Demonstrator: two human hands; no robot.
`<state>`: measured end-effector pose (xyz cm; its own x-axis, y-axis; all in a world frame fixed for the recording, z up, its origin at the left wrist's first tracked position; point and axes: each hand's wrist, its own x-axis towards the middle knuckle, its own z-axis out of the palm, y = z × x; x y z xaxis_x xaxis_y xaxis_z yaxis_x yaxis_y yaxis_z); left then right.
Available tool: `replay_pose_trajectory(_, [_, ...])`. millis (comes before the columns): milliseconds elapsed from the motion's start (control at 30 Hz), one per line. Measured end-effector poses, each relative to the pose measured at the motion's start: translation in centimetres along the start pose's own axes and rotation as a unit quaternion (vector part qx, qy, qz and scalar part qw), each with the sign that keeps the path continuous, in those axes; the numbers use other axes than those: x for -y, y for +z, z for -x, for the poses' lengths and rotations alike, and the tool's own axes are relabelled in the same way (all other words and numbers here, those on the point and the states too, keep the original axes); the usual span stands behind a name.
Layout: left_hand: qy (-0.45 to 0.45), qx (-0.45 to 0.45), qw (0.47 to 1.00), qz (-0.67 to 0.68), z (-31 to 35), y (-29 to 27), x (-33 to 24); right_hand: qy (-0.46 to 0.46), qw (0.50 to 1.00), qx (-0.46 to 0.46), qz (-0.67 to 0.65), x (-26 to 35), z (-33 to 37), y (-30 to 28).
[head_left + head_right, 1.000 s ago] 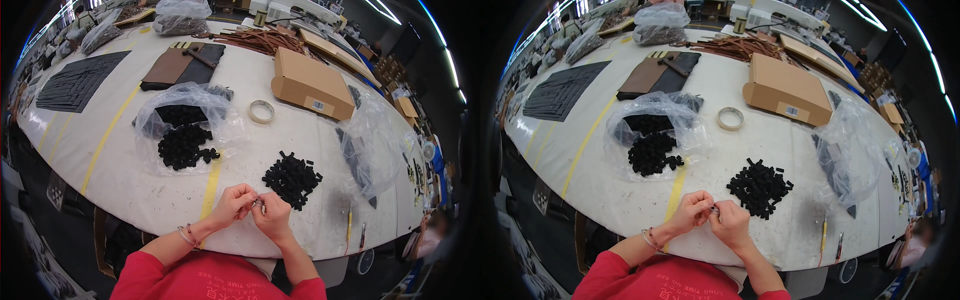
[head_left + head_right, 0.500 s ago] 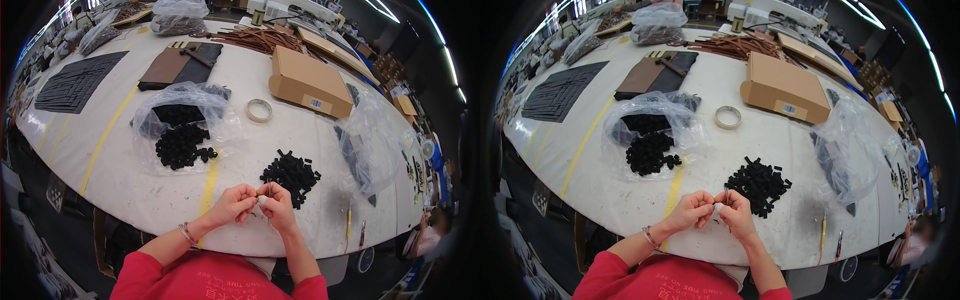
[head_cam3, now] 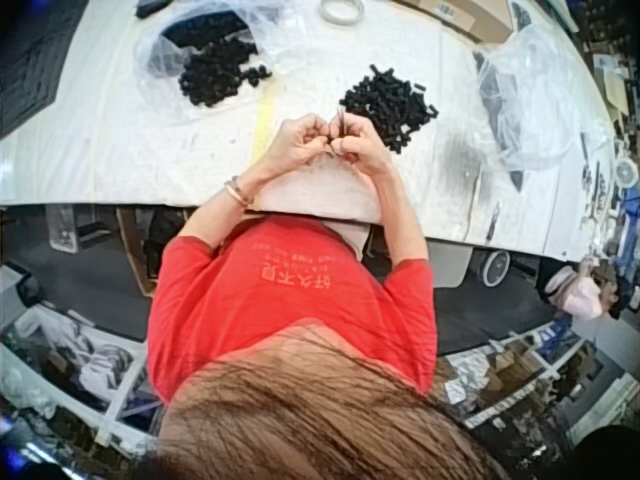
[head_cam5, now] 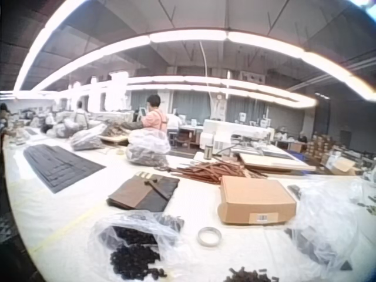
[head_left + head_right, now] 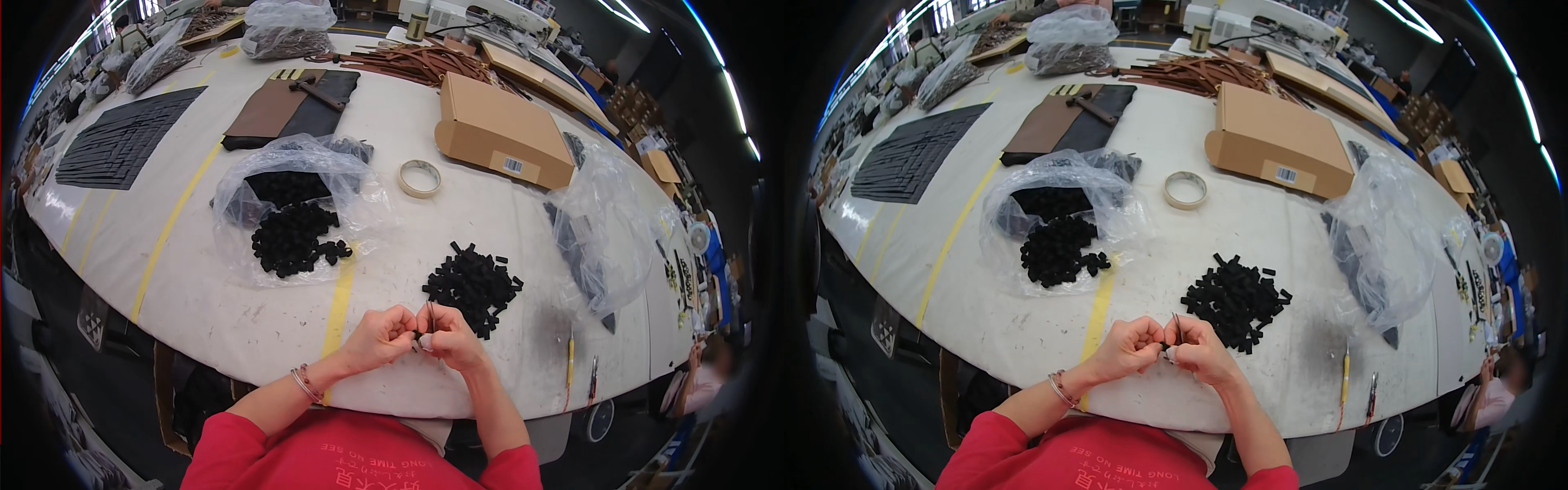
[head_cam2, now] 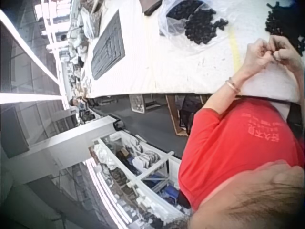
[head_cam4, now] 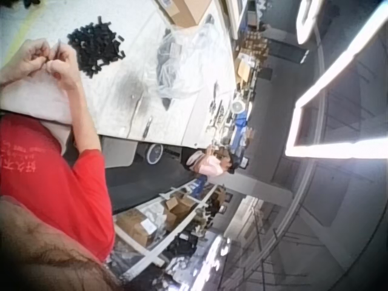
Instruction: The person sorts and assembles small black plastic components by hand on a large circular workshop table.
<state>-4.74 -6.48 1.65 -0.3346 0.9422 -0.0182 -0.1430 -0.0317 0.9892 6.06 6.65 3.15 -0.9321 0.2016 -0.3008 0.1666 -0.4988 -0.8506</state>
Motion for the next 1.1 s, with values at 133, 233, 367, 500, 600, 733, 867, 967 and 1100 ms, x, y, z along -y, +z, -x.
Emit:
replay_pose_trajectory(133, [0.037, -0.021, 0.998, -0.044, 0.0, 0.2, 0.3, -0.031, 0.995, -0.007, 0.091, -0.3, -0.1, -0.1])
replay_pose_trajectory(233, [0.132, -0.092, 0.971, -0.178, -0.2, 0.6, 0.7, -0.101, 0.979, -0.087, 0.155, -0.6, -0.2, 0.9])
replay_pose_trajectory(367, [0.260, -0.154, 0.904, -0.302, -0.7, 0.8, 1.6, -0.209, 0.928, -0.220, 0.219, -2.3, -1.2, 1.7])
replay_pose_trajectory(500, [0.297, -0.156, 0.885, -0.323, -0.8, 0.6, 2.2, -0.215, 0.893, -0.245, 0.310, -2.0, -1.5, 2.2])
replay_pose_trajectory(600, [0.135, -0.128, 0.972, -0.143, -0.5, -0.2, 1.9, -0.173, 0.912, -0.184, 0.323, -1.5, -0.9, 2.0])
replay_pose_trajectory(733, [-0.066, -0.090, 0.971, 0.213, -1.1, -0.6, -0.1, -0.071, 0.973, -0.107, 0.190, 0.2, 0.7, 1.7])
replay_pose_trajectory(867, [-0.126, -0.058, 0.948, 0.287, -1.2, -1.0, 0.3, -0.024, 0.968, -0.062, 0.244, -0.2, 1.0, 0.9])
replay_pose_trajectory(967, [-0.137, -0.036, 0.938, 0.317, -1.1, -1.3, 0.4, 0.002, 0.962, -0.052, 0.268, 0.0, 0.9, 1.0])
replay_pose_trajectory(1100, [-0.146, -0.038, 0.931, 0.334, -1.1, -1.3, 0.3, 0.005, 0.962, -0.056, 0.265, -0.1, 0.8, 1.3])
